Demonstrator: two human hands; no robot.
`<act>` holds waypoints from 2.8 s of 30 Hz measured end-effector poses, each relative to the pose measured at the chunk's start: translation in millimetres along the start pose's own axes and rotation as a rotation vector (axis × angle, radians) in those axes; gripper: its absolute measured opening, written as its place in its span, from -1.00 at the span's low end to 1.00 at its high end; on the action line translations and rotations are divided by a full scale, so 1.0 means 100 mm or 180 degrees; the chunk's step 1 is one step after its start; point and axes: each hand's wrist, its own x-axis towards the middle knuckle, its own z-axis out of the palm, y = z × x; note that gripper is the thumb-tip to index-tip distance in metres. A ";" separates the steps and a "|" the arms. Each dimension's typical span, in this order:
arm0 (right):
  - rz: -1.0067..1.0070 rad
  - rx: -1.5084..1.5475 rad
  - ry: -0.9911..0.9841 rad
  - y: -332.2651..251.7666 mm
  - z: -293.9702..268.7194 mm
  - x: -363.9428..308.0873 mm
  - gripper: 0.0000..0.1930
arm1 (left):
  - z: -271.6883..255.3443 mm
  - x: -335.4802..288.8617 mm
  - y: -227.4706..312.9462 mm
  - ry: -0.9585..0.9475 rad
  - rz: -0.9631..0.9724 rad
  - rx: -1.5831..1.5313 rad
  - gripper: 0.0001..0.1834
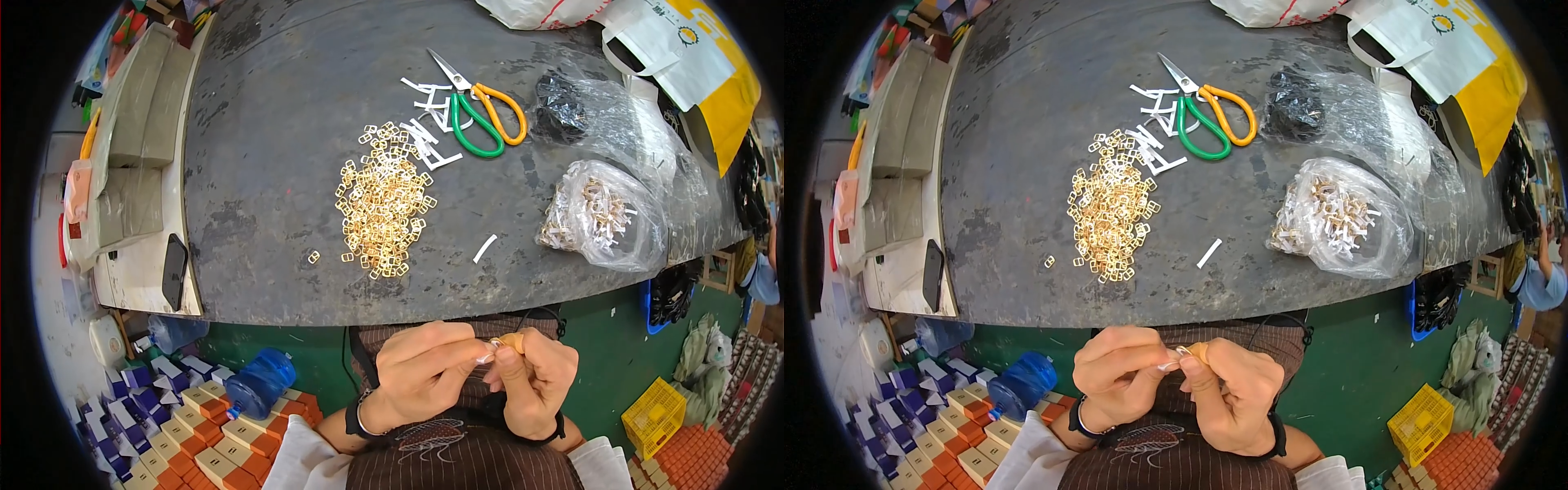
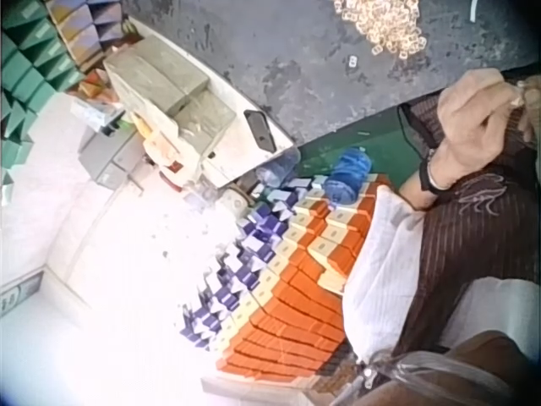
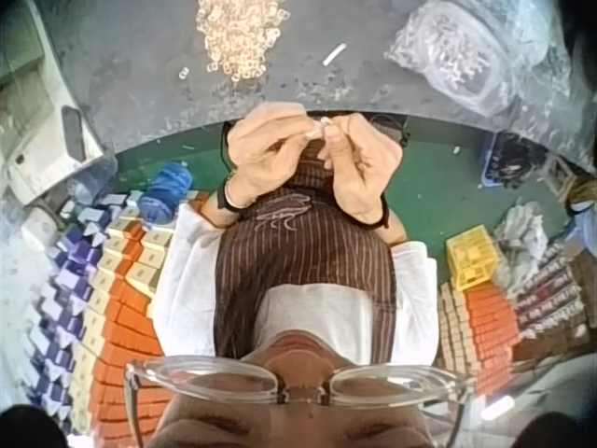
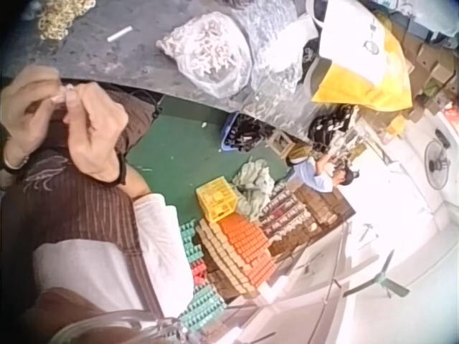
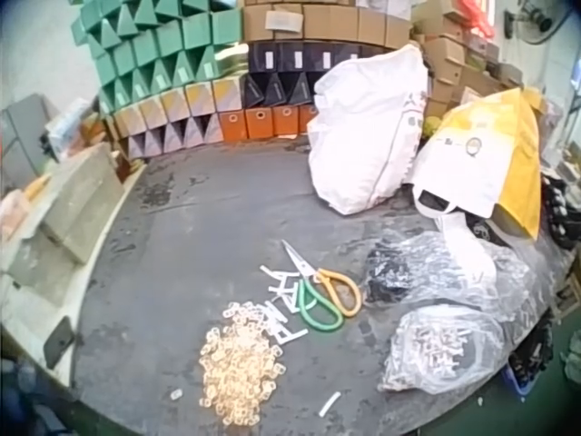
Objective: Assembling small metal buckle components for footwear by sliding a metal pin and bar together.
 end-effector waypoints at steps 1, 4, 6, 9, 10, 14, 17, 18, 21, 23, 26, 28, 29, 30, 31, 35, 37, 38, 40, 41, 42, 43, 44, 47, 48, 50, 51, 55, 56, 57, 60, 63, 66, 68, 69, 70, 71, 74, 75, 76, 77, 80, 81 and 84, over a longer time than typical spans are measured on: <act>0.0053 0.0021 -0.0025 -0.01 0.00 0.00 -0.78 | -0.02 0.02 0.00 -0.0097 -0.0066 -0.0064 -0.87; 0.0049 0.0017 -0.0037 -0.04 0.01 0.01 -0.78 | -0.06 0.04 -0.01 -0.0205 -0.0123 -0.0165 -0.89; 0.0082 0.0056 -0.0045 -0.07 0.02 -0.01 -0.78 | -0.08 0.04 0.00 -0.0211 -0.0114 -0.0193 -0.90; 0.0048 0.0116 -0.0025 -0.06 0.04 -0.02 -0.79 | -0.07 0.04 -0.01 -0.0277 -0.0112 -0.0258 -0.91; -0.0030 0.0163 -0.0020 -0.06 0.05 -0.01 -0.79 | -0.06 0.03 -0.02 -0.0099 -0.0184 -0.0439 -0.88; -0.0002 0.0129 -0.0134 -0.08 0.05 0.08 -0.80 | -0.07 0.00 -0.01 0.0220 -0.0241 -0.0502 -0.83; -0.0003 0.0070 -0.0113 -0.06 0.05 0.06 -0.81 | -0.06 -0.05 -0.05 0.0261 0.0082 -0.0039 -0.81; -0.0002 0.0075 -0.0061 -0.05 0.06 0.05 -0.82 | -0.04 -0.05 -0.05 0.0290 0.0187 0.0096 -0.80; -0.0045 0.0056 0.0009 -0.07 0.08 0.02 -0.81 | 0.02 -0.07 -0.02 0.0573 0.0314 0.0176 -0.79; -0.0083 0.0017 0.0042 -0.08 0.08 0.02 -0.81 | 0.05 -0.10 -0.02 0.0575 0.0216 0.0199 -0.80; -0.0018 -0.0152 0.0014 -0.11 0.07 0.02 -0.79 | 0.06 -0.09 0.00 0.0518 0.0009 0.0085 -0.81; -0.0089 -0.0164 0.0069 -0.11 0.08 0.02 -0.79 | 0.05 -0.09 0.02 0.0463 -0.0098 -0.0046 -0.82; -0.0092 -0.0156 0.0065 -0.11 0.09 0.01 -0.79 | 0.04 -0.09 0.03 0.0426 -0.0187 -0.0129 -0.83; -0.0078 -0.0149 0.0105 -0.11 0.10 0.00 -0.79 | 0.03 -0.09 0.04 0.0389 -0.0276 -0.0212 -0.84; -0.0063 -0.0152 0.0149 -0.10 0.11 -0.01 -0.80 | 0.04 -0.10 0.04 0.0390 -0.0276 -0.0213 -0.84; -0.0078 -0.0232 0.0149 -0.13 0.13 -0.01 -0.80 | 0.05 -0.10 0.05 0.0391 -0.0545 -0.0472 -0.89; -0.0085 -0.0221 0.0185 -0.11 0.14 -0.03 -0.81 | 0.04 -0.10 0.05 0.0367 -0.0590 -0.0456 -0.90; -0.0079 -0.0216 0.0180 -0.11 0.14 -0.03 -0.81 | 0.03 -0.10 0.06 0.0347 -0.0553 -0.0476 -0.91; -0.0129 -0.0153 0.0187 -0.12 0.15 -0.04 -0.82 | 0.02 -0.08 0.05 0.0321 -0.0523 -0.0496 -0.91; -0.0121 -0.0153 0.0190 -0.12 0.15 -0.03 -0.82 | 0.01 -0.08 0.05 0.0298 -0.0560 -0.0517 -0.91; -0.0020 -0.0063 0.0136 -0.12 0.14 -0.02 -0.81 | 0.00 -0.07 0.04 0.0275 -0.0595 -0.0540 -0.91; 0.0086 0.0033 0.0071 -0.13 0.14 -0.01 -0.81 | -0.01 -0.07 0.03 0.0273 -0.0608 -0.0534 -0.91; 0.0096 0.0037 0.0067 -0.13 0.14 0.01 -0.81 | -0.01 -0.08 0.02 0.0264 -0.0599 -0.0553 -0.92; 0.0379 0.0637 -0.0032 -0.11 0.16 0.06 -0.79 | -0.02 -0.07 -0.01 0.0245 -0.0602 -0.0792 -0.91; 0.0332 0.0724 0.0013 -0.07 0.17 0.06 -0.78 | -0.02 -0.05 0.02 0.0342 -0.0563 -0.0556 -0.90; 0.0270 0.0806 0.0050 -0.03 0.18 0.07 -0.78 | -0.02 -0.04 0.01 0.0452 -0.0511 -0.0321 -0.89; 0.0241 0.0683 0.0059 -0.03 0.17 0.05 -0.79 | -0.02 -0.06 0.01 0.0467 -0.0225 -0.0021 -0.87; -0.0033 0.0337 0.0232 -0.03 0.17 0.02 -0.82 | 0.04 -0.11 -0.05 0.0678 0.0416 0.0440 -0.79; -0.0033 0.0340 0.0233 -0.04 0.18 0.01 -0.82 | 0.05 -0.12 -0.06 0.0677 0.0418 0.0442 -0.79; -0.0105 0.0245 0.0296 -0.03 0.18 0.00 -0.84 | 0.06 -0.13 -0.06 0.0716 0.0449 0.0506 -0.77; -0.0329 -0.0030 0.0410 0.01 0.18 -0.02 -0.87 | 0.04 -0.12 -0.06 0.0712 0.0505 0.0559 -0.75; -0.0644 -0.0373 0.0471 0.01 0.17 0.00 -0.90 | 0.03 -0.09 -0.03 0.0669 0.0447 0.0513 -0.75; -0.0877 -0.0595 0.0489 0.00 0.17 0.02 -0.90 | 0.08 -0.10 -0.02 0.0740 0.0315 0.0409 -0.74; -0.0943 -0.0657 0.0496 0.00 0.17 0.03 -0.89 | 0.09 -0.10 -0.02 0.0810 0.0261 0.0339 -0.74; -0.1002 -0.0737 0.0468 0.00 0.16 0.03 -0.89 | 0.08 -0.10 -0.03 0.0793 0.0397 0.0396 -0.72; -0.1060 -0.0819 0.0439 0.00 0.15 0.03 -0.89 | 0.08 -0.10 -0.04 0.0776 0.0533 0.0451 -0.71; -0.1056 -0.0821 0.0436 0.00 0.15 0.04 -0.89 | 0.08 -0.10 -0.04 0.0776 0.0528 0.0451 -0.71; -0.1209 -0.0899 0.0434 0.01 0.15 0.05 -0.89 | 0.10 -0.11 -0.03 0.0731 0.0458 0.0499 -0.71; -0.1167 -0.0877 0.0406 0.01 0.16 0.03 -0.89 | 0.11 -0.13 -0.02 0.0802 0.0309 0.0497 -0.73; -0.1121 -0.0859 0.0378 0.01 0.16 0.03 -0.90 | 0.13 -0.14 -0.02 0.0870 0.0158 0.0493 -0.75; -0.1116 -0.0860 0.0372 0.01 0.17 0.02 -0.90 | 0.13 -0.14 -0.01 0.0872 0.0149 0.0494 -0.75; -0.1077 -0.0910 0.0419 0.00 0.18 0.02 -0.90 | 0.14 -0.11 0.04 0.0840 0.0017 0.0504 -0.79; -0.1035 -0.0907 0.0427 0.00 0.17 0.01 -0.90 | 0.15 -0.11 0.07 0.0777 -0.0104 0.0379 -0.80; -0.0932 -0.0903 0.0420 -0.05 0.17 0.00 -0.91 | 0.13 -0.11 0.06 0.0706 -0.0183 0.0221 -0.82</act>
